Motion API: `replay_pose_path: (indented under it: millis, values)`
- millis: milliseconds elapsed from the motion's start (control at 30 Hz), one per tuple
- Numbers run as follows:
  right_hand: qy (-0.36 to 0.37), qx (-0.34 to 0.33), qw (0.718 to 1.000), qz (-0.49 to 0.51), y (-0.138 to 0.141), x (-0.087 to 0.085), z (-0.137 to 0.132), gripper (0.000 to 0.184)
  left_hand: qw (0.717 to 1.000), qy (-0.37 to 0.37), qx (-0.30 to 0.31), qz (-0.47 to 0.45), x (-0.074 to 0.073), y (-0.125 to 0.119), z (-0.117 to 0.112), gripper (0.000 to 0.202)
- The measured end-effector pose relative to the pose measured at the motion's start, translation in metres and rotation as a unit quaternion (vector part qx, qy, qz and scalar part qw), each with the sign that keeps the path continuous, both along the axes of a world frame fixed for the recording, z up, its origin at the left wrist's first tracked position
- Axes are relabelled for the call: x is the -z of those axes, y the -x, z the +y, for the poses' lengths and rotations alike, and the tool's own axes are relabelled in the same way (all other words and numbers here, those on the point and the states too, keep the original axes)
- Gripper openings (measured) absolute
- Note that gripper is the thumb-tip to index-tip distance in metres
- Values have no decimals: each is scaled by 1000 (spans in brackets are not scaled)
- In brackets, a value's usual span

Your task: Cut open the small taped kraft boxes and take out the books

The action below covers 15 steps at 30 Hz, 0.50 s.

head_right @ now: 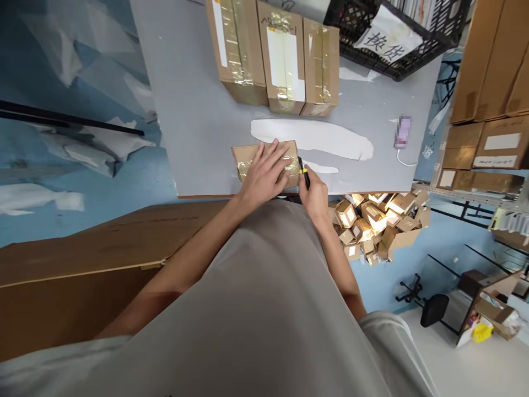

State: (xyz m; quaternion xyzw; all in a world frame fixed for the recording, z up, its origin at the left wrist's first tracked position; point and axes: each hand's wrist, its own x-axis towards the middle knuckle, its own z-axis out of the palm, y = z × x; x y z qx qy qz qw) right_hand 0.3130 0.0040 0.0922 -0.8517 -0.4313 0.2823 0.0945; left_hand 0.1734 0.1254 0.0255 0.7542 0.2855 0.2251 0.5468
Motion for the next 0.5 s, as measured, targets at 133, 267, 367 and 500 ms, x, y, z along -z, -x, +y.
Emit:
replay_pose_path:
  millis: [133, 267, 367, 500]
  values:
    - [59, 12, 998, -31, 8, -15, 14, 52, 1000, -1, -3, -4, 12, -1, 0, 45]
    - [137, 10, 988, -66, 19, -29, 26, 51, 999, -34, 9, 11, 14, 2, -3, 46]
    - [185, 11, 979, -85, 29, -38, 38, 50, 995, -80, 31, 57, 13, 2, -4, 49]
    - [237, 13, 965, -108, 40, -48, 55, 49, 987, -129, 46, 85, 16, 3, -7, 50]
